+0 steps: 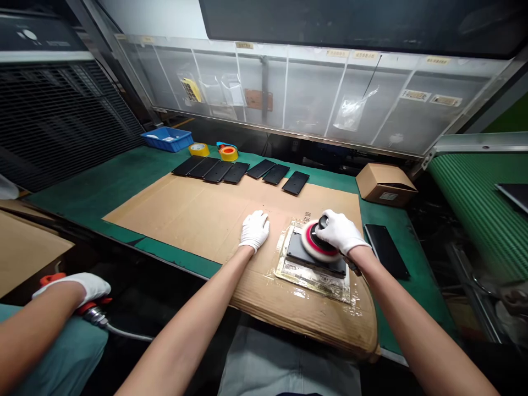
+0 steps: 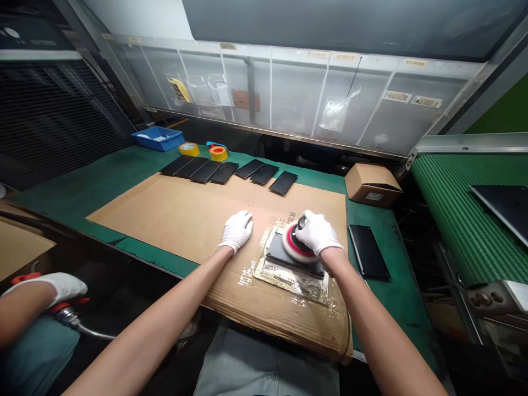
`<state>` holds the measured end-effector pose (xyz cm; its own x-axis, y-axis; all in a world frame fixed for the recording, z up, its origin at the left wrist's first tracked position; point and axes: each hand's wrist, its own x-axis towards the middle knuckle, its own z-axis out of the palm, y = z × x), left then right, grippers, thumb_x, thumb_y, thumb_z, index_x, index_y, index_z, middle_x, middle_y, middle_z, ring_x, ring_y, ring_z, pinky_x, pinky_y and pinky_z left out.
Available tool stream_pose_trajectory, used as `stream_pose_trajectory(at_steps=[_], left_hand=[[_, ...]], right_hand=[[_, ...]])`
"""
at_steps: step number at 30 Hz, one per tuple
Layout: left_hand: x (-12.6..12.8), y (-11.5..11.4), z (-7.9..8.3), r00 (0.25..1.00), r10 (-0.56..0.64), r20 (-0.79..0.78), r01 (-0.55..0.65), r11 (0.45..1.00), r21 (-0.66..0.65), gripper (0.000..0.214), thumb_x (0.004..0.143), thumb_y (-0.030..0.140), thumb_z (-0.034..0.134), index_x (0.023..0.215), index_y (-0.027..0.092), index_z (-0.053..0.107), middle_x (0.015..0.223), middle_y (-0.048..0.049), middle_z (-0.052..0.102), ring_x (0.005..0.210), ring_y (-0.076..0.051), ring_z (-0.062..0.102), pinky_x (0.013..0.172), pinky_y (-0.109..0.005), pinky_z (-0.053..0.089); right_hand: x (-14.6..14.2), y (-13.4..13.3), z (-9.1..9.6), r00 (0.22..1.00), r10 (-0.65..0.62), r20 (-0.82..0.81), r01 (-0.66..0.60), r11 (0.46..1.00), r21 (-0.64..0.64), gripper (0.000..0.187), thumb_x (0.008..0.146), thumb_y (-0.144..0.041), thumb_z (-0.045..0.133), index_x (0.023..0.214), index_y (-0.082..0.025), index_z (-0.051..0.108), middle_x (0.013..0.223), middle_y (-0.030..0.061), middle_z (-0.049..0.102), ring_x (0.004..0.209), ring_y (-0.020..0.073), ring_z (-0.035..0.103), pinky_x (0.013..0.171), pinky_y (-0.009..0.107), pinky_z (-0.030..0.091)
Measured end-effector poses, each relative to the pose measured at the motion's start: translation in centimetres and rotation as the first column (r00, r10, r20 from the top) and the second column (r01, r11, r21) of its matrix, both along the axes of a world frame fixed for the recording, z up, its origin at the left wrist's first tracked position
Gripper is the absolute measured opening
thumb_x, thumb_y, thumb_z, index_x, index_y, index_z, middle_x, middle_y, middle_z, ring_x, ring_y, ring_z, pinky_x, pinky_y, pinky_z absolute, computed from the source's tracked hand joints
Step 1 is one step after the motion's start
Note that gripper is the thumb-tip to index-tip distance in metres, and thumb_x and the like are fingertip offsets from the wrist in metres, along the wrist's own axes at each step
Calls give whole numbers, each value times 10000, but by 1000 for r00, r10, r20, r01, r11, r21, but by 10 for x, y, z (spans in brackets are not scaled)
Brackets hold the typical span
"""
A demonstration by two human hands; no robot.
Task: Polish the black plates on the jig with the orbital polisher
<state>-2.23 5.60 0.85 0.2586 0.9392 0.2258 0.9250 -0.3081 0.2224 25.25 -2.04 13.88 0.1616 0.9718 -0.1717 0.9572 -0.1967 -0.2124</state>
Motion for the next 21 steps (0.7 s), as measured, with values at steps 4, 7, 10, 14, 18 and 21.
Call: stream_pose_trajectory(at_steps=[4,7,10,14,18,21], left_hand=[[0,1,-1,1000,0,-2,0,1000,-13,333,1018,299,476,1280,221,666,1494,-126,598,1412,-294,511,1214,-459,346],[0,2,-1,1000,-6,25,7,1000,-22,330,1016,293,483,1284,234,665,1494,-120,597,1403,-297,519,1212,-465,350],[0,3,-1,999,-3,32,4,1000,-30,337,1016,289,491,1297,222,666,1504,-132,588,1424,-301,508,1226,-467,338],[2,1,-1,999,-4,34,5,1000,-29,368,1017,339,532,1340,213,655,1539,-148,566,1462,-324,484,1254,-517,309],[9,-10,7,974,-183,134,193,979,-60,574,960,439,655,1485,227,557,1609,-135,499,1505,-317,448,1271,-491,324],[25,-21,23,901,-388,196,417,899,-134,900,828,501,803,1594,221,423,1666,-147,410,1551,-338,373,1273,-481,334]], right_hand=[[23,-32,-1,998,-60,25,59,997,45,433,895,-482,625,1239,-225,683,1064,133,690,875,256,699,712,305,457],[33,-60,-5,993,-119,23,117,990,81,499,895,-540,633,1301,-250,665,1055,121,664,863,252,689,727,311,458],[38,-85,-10,987,-163,-12,163,982,92,495,918,-549,611,1329,-276,652,1041,98,647,847,238,676,755,318,467],[32,-105,-16,985,-165,-52,169,980,101,489,928,-540,622,1342,-281,641,1048,78,632,844,219,672,766,308,476],[22,-109,-18,988,-152,-13,152,979,135,482,966,-519,571,1385,-284,607,1084,79,617,832,216,681,747,312,475],[27,-115,-19,974,-228,-13,228,966,122,544,964,-530,562,1448,-283,555,1147,95,612,836,224,691,739,323,481]])
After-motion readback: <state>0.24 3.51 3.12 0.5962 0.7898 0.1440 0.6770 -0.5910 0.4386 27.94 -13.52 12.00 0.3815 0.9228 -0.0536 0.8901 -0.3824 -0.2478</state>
